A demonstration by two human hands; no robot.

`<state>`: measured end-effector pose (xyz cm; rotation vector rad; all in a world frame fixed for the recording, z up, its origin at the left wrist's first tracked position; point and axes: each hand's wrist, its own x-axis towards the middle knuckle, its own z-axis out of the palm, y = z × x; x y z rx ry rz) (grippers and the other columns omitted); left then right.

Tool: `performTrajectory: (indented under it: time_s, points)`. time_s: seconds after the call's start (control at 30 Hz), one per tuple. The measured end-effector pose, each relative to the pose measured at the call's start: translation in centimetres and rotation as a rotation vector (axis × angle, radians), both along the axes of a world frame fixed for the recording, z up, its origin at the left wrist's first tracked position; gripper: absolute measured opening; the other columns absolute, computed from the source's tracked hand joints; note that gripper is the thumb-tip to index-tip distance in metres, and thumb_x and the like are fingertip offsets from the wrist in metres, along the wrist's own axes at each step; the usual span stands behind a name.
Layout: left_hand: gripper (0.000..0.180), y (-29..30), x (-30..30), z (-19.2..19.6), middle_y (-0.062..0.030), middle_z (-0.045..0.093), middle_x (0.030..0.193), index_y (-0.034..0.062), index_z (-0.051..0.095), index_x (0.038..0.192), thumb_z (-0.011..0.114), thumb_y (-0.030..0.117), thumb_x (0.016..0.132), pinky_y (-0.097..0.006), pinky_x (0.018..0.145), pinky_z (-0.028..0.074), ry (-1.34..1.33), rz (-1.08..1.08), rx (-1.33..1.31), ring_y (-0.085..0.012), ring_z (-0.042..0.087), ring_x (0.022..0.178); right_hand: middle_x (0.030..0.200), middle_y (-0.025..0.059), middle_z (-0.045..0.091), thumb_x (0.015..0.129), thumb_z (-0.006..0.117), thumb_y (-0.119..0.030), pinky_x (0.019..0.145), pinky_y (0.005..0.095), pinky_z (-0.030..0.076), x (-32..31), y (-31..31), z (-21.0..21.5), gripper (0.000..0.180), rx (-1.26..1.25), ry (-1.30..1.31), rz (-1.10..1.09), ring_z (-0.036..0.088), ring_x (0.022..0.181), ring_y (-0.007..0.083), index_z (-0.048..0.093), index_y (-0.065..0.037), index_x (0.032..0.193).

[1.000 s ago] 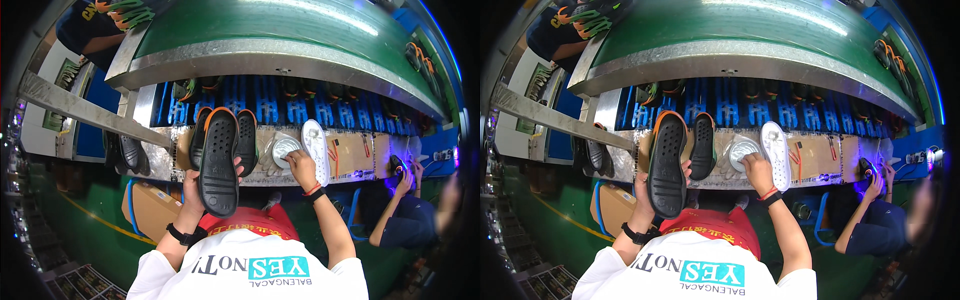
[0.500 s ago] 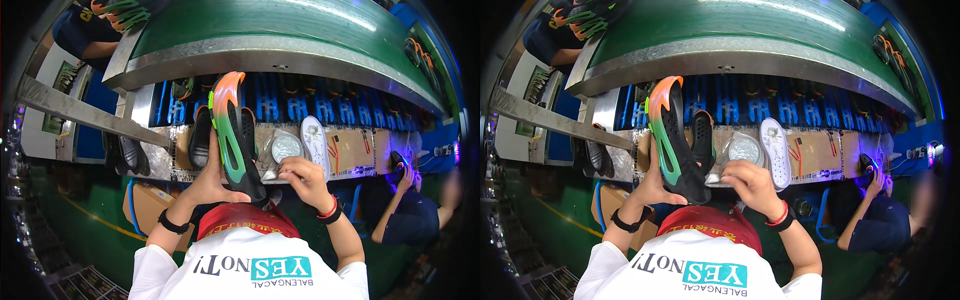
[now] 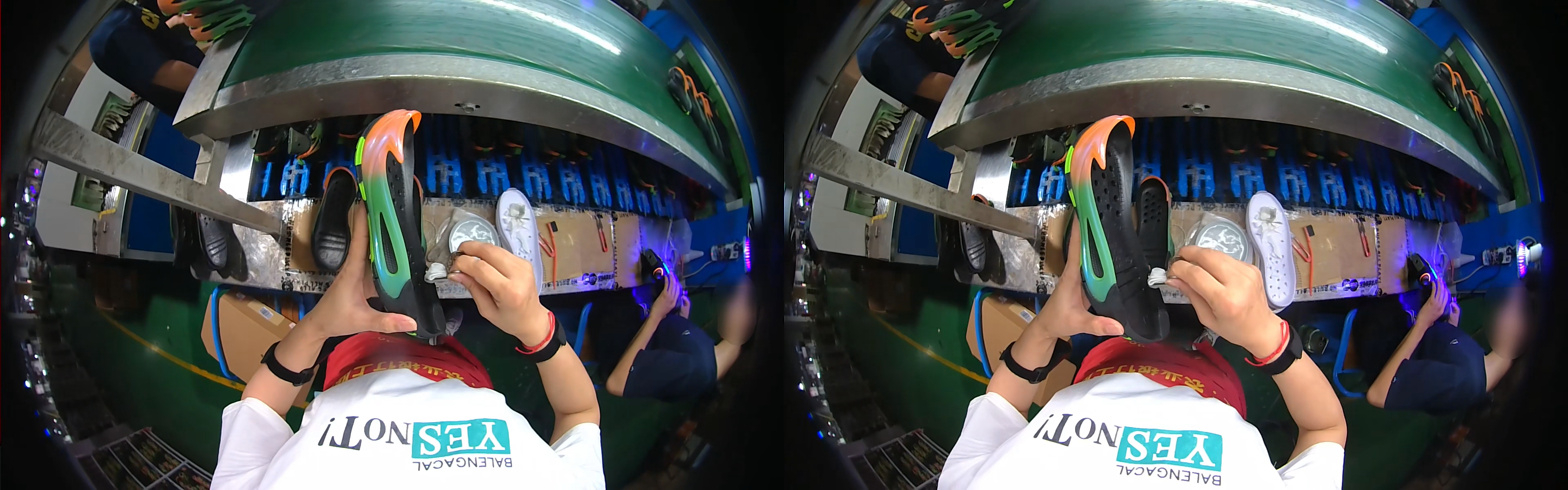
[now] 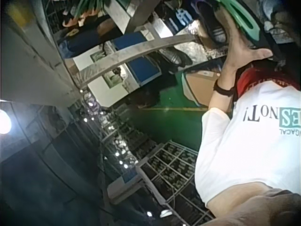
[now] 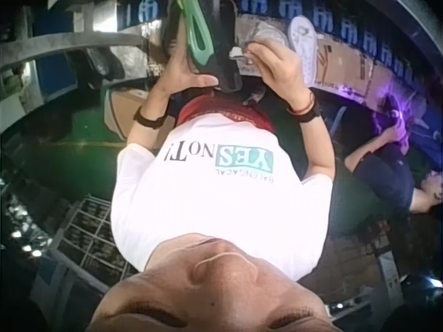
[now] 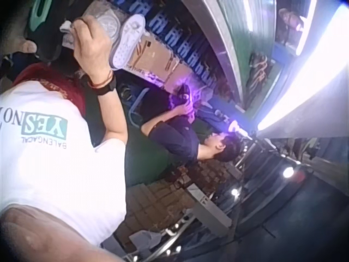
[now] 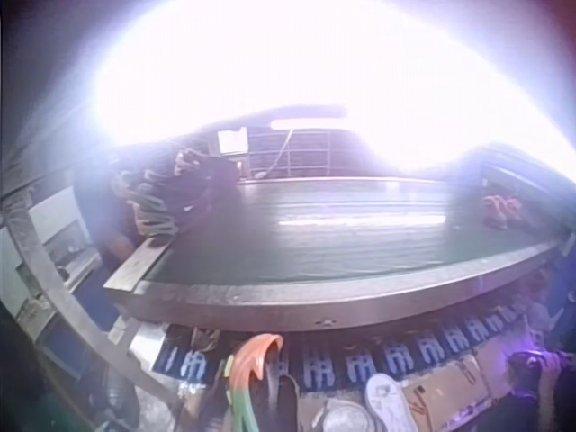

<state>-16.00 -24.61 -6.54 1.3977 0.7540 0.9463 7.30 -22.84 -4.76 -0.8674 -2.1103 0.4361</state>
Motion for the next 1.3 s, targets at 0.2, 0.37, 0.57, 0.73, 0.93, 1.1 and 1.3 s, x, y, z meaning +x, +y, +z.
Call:
performTrajectory:
  time_s: [0.2,0.37,0.57,0.73,0.93,1.1,1.3]
  points:
    - [0.137,-0.1,-0.1,-0.3,-0.0116,0.001,0.150,0.0126,-0.022,0.141,0.087,0.021,0.059,-0.037,0.100,0.038,-0.002,0.004,0.011,-0.0244,0.021,0.135,0.084,0.0103,0.062,0.069,0.071,-0.005,0.055,0.0321,0.050,-0.6,0.6,0.6,0.019,0.051,-0.002,-0.032,0.062,0.067,0.0254,0.061,-0.003,0.086]
    - [0.138,-0.1,-0.2,0.0,-0.0124,0.008,0.149,0.0125,-0.022,0.142,0.087,0.022,0.058,-0.038,0.100,0.039,-0.058,0.048,-0.035,-0.0254,0.025,0.134,0.088,0.0085,0.062,0.066,0.071,-0.006,0.054,0.0305,0.049,0.0,0.6,1.1,0.021,0.111,-0.088,0.068,0.061,0.065,0.0218,0.061,-0.004,0.085]
    - [0.139,-0.1,0.2,0.8,-0.0125,0.016,0.146,0.0127,-0.022,0.141,0.088,0.017,0.057,-0.038,0.099,0.041,-0.142,0.072,-0.087,-0.0258,0.030,0.131,0.093,0.0058,0.063,0.064,0.067,-0.007,0.054,0.0285,0.047,1.1,1.0,0.8,0.021,0.130,-0.169,0.159,0.057,0.063,0.0163,0.062,-0.005,0.084]
    - [0.138,0.0,0.0,0.8,-0.0132,0.019,0.144,0.0126,-0.022,0.141,0.088,0.012,0.056,-0.038,0.102,0.038,-0.073,0.079,0.030,-0.0253,0.032,0.129,0.095,0.0052,0.064,0.066,0.069,-0.007,0.056,0.0295,0.048,1.8,0.9,0.8,0.019,0.027,-0.161,0.186,0.059,0.065,0.0185,0.062,-0.006,0.084]
    - [0.121,-1.0,0.1,1.7,-0.0139,0.028,0.136,0.0057,0.003,0.141,0.089,0.019,0.056,-0.038,0.101,0.037,0.146,0.072,0.117,-0.0260,0.036,0.125,0.093,0.0083,0.065,0.070,0.070,-0.007,0.061,0.0326,0.050,2.7,0.9,0.5,0.016,-0.134,-0.089,0.158,0.062,0.071,0.0251,0.063,-0.004,0.084]
    - [0.085,-1.5,0.8,1.7,-0.0138,0.042,0.133,0.0020,0.044,0.127,0.087,0.024,0.057,-0.038,0.106,0.026,0.475,0.040,0.350,-0.0274,0.044,0.120,0.091,0.0105,0.065,0.071,0.070,-0.006,0.064,0.0333,0.050,3.0,0.7,0.3,0.017,-0.168,-0.090,0.094,0.063,0.074,0.0277,0.063,-0.002,0.086]
    - [0.073,-1.7,0.5,0.5,-0.0118,0.045,0.129,0.0091,0.048,0.122,0.085,0.026,0.061,-0.036,0.104,0.027,0.700,-0.064,0.942,-0.0223,0.041,0.123,0.089,0.0121,0.065,0.074,0.068,-0.003,0.065,0.0333,0.050,2.9,0.2,0.1,0.012,-0.237,-0.041,0.030,0.063,0.075,0.0294,0.063,-0.001,0.085]
